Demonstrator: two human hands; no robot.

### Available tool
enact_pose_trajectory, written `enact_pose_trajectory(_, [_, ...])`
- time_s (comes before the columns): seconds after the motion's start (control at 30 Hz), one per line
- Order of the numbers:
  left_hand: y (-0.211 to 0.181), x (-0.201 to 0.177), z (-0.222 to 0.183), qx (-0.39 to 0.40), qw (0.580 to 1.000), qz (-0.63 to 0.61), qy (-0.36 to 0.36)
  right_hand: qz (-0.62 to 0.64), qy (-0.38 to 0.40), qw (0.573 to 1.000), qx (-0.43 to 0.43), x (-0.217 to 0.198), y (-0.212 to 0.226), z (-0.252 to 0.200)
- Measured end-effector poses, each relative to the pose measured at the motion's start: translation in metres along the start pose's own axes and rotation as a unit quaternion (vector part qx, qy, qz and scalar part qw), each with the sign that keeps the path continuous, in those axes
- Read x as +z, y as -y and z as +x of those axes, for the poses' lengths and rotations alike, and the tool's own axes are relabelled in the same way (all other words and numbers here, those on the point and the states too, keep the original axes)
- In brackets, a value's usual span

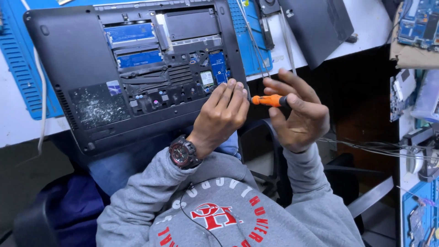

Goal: Installing a battery pack into a laptop and securing it with screws at a repair workbench.

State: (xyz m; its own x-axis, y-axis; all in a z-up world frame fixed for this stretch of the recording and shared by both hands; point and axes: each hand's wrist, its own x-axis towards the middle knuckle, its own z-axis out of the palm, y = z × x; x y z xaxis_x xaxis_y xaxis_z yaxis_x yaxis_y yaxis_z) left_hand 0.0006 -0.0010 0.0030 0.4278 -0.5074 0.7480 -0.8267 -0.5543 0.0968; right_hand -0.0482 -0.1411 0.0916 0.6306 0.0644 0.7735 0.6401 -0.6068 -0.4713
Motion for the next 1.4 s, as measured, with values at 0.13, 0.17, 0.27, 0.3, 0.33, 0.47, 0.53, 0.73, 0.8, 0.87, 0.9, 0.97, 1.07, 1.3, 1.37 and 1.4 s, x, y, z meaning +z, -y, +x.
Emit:
enact_pose_trajectory(0.13, [-0.001, 0.001, 0.001, -0.007, 1.000, 0.004, -0.013, -0.021, -0.016, 0.999, -0.022, 0.000, -0.010, -0.011])
enact_pose_trajectory(0.17, [-0.002, -0.001, 0.001, -0.008, 1.000, 0.013, -0.010, -0.012, -0.018, 0.999, -0.024, -0.005, -0.019, -0.017])
enact_pose_trajectory(0.27, [0.000, -0.008, 0.007, -0.011, 1.000, 0.020, -0.022, -0.091, -0.046, 0.993, -0.064, -0.010, -0.021, -0.021])
enact_pose_trajectory(0.3, [0.003, -0.014, 0.009, -0.001, 1.000, 0.001, -0.020, -0.038, -0.042, 0.998, 0.010, -0.004, -0.007, -0.014])
enact_pose_trajectory(0.33, [0.005, -0.021, 0.010, 0.000, 1.000, -0.009, -0.013, 0.028, -0.026, 0.996, 0.085, 0.002, 0.006, -0.007])
enact_pose_trajectory(0.47, [0.009, -0.037, 0.001, 0.006, 0.999, 0.015, 0.031, 0.071, 0.006, 0.992, 0.102, -0.007, 0.002, -0.018])
enact_pose_trajectory(0.53, [0.013, -0.055, -0.007, -0.005, 1.000, -0.013, 0.023, 0.005, -0.017, 0.996, 0.093, -0.008, -0.002, -0.024])
enact_pose_trajectory(0.73, [0.071, -0.128, -0.047, -0.115, 0.987, 0.014, 0.109, -0.101, -0.061, 0.992, 0.035, -0.040, -0.058, -0.079])
enact_pose_trajectory(0.8, [0.086, -0.154, -0.060, -0.155, 0.984, 0.023, 0.085, -0.068, -0.023, 0.997, 0.009, -0.017, -0.028, -0.041])
enact_pose_trajectory(0.87, [0.098, -0.167, -0.069, -0.180, 0.982, 0.009, 0.053, -0.063, 0.012, 0.998, -0.017, -0.004, -0.003, -0.016])
enact_pose_trajectory(0.9, [0.102, -0.170, -0.074, -0.185, 0.981, 0.010, 0.054, -0.028, 0.011, 0.999, 0.032, 0.000, 0.005, -0.011])
enact_pose_trajectory(0.97, [0.109, -0.171, -0.086, -0.184, 0.982, -0.008, 0.046, -0.016, 0.007, 0.997, 0.078, 0.001, 0.018, -0.003])
enact_pose_trajectory(1.07, [0.116, -0.161, -0.098, -0.170, 0.982, 0.002, 0.086, -0.063, -0.069, 0.995, 0.040, -0.011, 0.020, 0.007])
enact_pose_trajectory(1.3, [0.117, -0.140, -0.104, -0.184, 0.980, 0.049, 0.061, -0.116, -0.096, 0.988, 0.034, -0.029, -0.001, -0.006])
enact_pose_trajectory(1.37, [0.121, -0.140, -0.106, -0.168, 0.981, 0.069, 0.076, -0.096, -0.098, 0.989, 0.056, -0.023, -0.003, -0.011])
enact_pose_trajectory(1.4, [0.123, -0.138, -0.106, -0.165, 0.980, 0.073, 0.083, -0.090, -0.086, 0.989, 0.077, -0.020, -0.004, -0.011])
